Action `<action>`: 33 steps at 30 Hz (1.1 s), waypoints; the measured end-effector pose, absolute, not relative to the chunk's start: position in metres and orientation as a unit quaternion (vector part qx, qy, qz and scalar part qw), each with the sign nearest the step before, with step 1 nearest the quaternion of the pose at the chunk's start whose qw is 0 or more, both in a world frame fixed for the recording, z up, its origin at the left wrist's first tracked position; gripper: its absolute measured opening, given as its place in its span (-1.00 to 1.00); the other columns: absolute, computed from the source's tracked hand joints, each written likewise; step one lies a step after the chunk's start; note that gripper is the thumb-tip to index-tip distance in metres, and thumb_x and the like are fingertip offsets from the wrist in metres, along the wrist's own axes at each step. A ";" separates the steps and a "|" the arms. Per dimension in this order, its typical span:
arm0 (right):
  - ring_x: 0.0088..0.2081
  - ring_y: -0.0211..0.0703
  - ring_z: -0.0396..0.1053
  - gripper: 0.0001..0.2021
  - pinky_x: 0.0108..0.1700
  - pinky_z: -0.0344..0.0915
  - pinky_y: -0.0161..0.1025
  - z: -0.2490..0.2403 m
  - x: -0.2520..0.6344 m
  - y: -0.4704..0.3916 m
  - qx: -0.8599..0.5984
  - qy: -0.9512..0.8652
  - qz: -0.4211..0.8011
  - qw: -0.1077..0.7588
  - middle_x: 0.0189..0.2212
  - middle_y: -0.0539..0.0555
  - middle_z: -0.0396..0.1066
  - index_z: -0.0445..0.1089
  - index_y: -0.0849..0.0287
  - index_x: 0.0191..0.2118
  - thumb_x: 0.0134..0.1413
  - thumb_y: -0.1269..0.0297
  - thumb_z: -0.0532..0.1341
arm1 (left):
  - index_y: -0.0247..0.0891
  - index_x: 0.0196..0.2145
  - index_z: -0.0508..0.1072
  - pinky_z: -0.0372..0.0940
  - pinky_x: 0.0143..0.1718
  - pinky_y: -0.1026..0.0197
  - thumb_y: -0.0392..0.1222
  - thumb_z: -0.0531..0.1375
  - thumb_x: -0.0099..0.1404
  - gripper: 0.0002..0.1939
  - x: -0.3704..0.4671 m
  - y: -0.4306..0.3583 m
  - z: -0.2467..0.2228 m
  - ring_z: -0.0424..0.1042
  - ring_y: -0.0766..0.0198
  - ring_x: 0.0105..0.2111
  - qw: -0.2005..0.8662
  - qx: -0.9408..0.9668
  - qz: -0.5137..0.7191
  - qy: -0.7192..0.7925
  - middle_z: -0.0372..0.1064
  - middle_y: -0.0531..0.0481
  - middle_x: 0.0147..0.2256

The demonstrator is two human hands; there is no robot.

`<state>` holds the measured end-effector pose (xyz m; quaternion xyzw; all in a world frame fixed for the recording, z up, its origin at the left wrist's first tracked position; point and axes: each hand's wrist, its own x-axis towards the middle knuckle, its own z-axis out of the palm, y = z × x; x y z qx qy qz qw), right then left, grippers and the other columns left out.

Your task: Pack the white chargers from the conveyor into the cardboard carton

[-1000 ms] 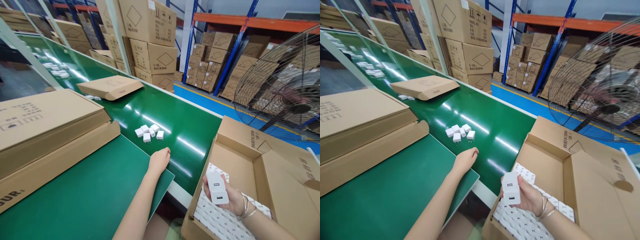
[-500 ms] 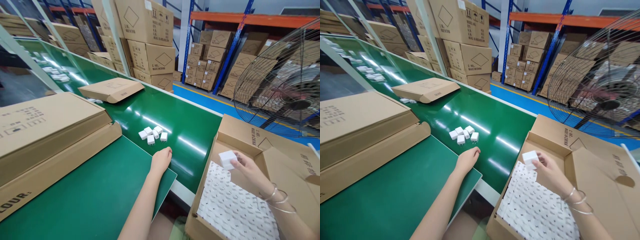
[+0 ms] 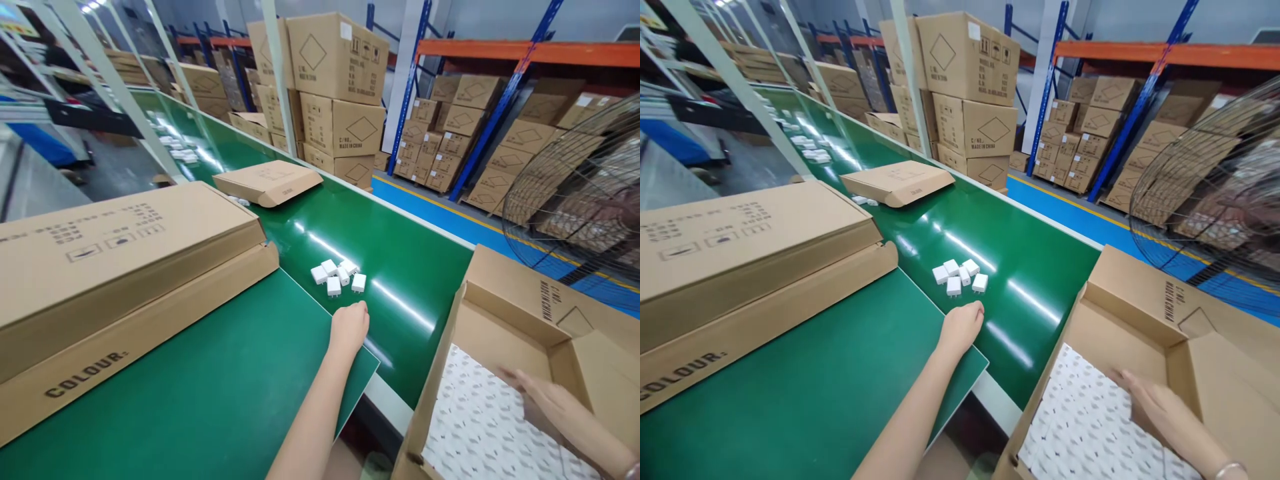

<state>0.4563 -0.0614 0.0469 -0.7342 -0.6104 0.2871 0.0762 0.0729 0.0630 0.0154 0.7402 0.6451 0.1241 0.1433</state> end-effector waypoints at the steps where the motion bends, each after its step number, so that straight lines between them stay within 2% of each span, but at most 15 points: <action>1: 0.01 0.11 0.24 -0.47 0.01 0.22 -0.03 0.053 0.450 -0.049 -0.737 -0.632 0.227 0.073 -0.02 0.11 0.32 0.36 0.09 -0.06 0.11 -0.14 -0.09 | -0.24 -0.34 0.35 0.13 -0.34 0.24 -0.31 -0.07 0.27 -0.79 0.074 0.063 0.016 0.39 0.25 -0.35 0.143 0.739 0.126 0.646 0.42 -0.02 -0.35; 4: -0.09 0.02 0.31 -0.59 -0.11 0.29 -0.09 0.073 0.405 0.000 -0.670 -0.733 0.091 0.073 -0.07 0.13 0.34 0.30 0.08 -0.04 0.17 -0.01 -0.08 | -0.26 -0.35 0.36 0.13 -0.34 0.24 -0.32 -0.07 0.26 -0.78 0.075 0.064 0.018 0.39 0.25 -0.35 0.141 0.733 0.134 0.652 0.42 -0.03 -0.37; 7: -0.08 -0.07 0.27 -0.70 -0.12 0.28 -0.15 0.075 0.328 0.054 -0.499 -0.866 -0.001 0.036 -0.04 0.10 0.29 0.24 0.08 0.01 0.23 0.24 -0.08 | -0.25 -0.32 0.37 0.13 -0.33 0.23 -0.30 -0.08 0.28 -0.76 0.073 0.066 0.020 0.39 0.24 -0.34 0.133 0.712 0.146 0.674 0.42 -0.04 -0.37; 10: -0.12 -0.07 0.25 -0.67 -0.22 0.27 -0.20 0.055 0.257 0.101 -0.368 -0.927 -0.078 -0.015 -0.05 0.15 0.28 0.24 0.17 -0.02 0.14 0.52 -0.05 | -0.24 -0.32 0.38 0.14 -0.28 0.22 -0.27 -0.11 0.29 -0.73 0.065 0.071 0.022 0.38 0.22 -0.34 0.108 0.659 0.198 0.717 0.42 -0.03 -0.40; 13: -0.11 -0.07 0.22 -0.65 -0.29 0.23 -0.23 0.032 0.214 0.134 -0.299 -0.948 -0.099 -0.044 -0.03 0.19 0.25 0.23 0.21 -0.03 0.08 0.60 -0.02 | -0.26 -0.35 0.38 0.14 -0.20 0.21 -0.29 -0.10 0.28 -0.73 0.055 0.078 0.020 0.36 0.22 -0.31 0.090 0.599 0.245 0.757 0.41 -0.03 -0.41; 18: -0.18 -0.11 0.25 -0.80 -0.30 0.18 -0.26 0.017 0.198 0.159 -0.311 -0.947 -0.068 -0.034 -0.20 0.15 0.33 0.30 0.20 -0.19 0.10 0.55 0.04 | -0.32 -0.33 0.38 0.07 -0.04 0.14 -0.32 -0.05 0.23 -0.78 0.053 0.088 0.009 0.33 0.19 -0.23 0.063 0.594 0.228 0.769 0.39 -0.09 -0.34; 20: -0.15 -0.04 0.23 -0.85 -0.27 0.18 -0.24 0.020 0.200 0.166 -0.349 -0.936 -0.053 -0.018 -0.21 0.18 0.32 0.30 0.23 -0.24 0.02 0.51 0.13 | -0.33 -0.32 0.39 0.04 0.00 0.12 -0.31 -0.04 0.23 -0.78 0.054 0.089 0.007 0.33 0.19 -0.22 0.059 0.598 0.217 0.769 0.39 -0.11 -0.32; 22: -0.16 0.00 0.24 -0.82 -0.27 0.19 -0.22 0.024 0.204 0.172 -0.399 -0.917 -0.029 0.003 -0.22 0.21 0.32 0.28 0.25 -0.25 -0.06 0.42 0.21 | -0.34 -0.30 0.39 0.02 0.02 0.12 -0.31 -0.04 0.23 -0.78 0.055 0.089 0.006 0.33 0.19 -0.22 0.062 0.597 0.211 0.772 0.38 -0.11 -0.31; 26: -0.35 -0.18 0.31 -0.77 -0.39 0.21 -0.32 0.026 0.208 0.175 -0.465 -0.882 0.062 0.047 -0.35 0.06 0.35 0.23 0.19 -0.24 -0.02 0.22 0.20 | -0.35 -0.22 0.36 -0.03 0.04 0.14 -0.29 -0.02 0.22 -0.77 0.058 0.089 0.008 0.32 0.19 -0.18 0.060 0.585 0.207 0.782 0.38 -0.11 -0.28; 30: -0.35 -0.24 0.31 -0.76 -0.36 0.21 -0.35 0.024 0.210 0.157 -0.453 -0.845 0.258 0.119 -0.37 -0.01 0.34 0.21 0.18 -0.27 -0.11 0.32 0.23 | -0.43 -0.21 0.36 0.00 -0.02 0.09 -0.09 0.09 0.17 -0.66 0.061 0.092 0.010 0.32 0.09 -0.19 0.058 0.588 0.138 0.795 0.37 -0.19 -0.28; 33: -0.31 -0.21 0.29 -0.75 -0.34 0.21 -0.32 0.023 0.214 0.140 -0.439 -0.841 0.292 0.120 -0.36 0.00 0.32 0.23 0.18 -0.29 -0.19 0.41 0.22 | -0.44 -0.23 0.37 0.01 -0.05 0.07 -0.06 0.12 0.14 -0.64 0.064 0.095 0.011 0.34 0.05 -0.20 0.063 0.593 0.085 0.798 0.38 -0.22 -0.28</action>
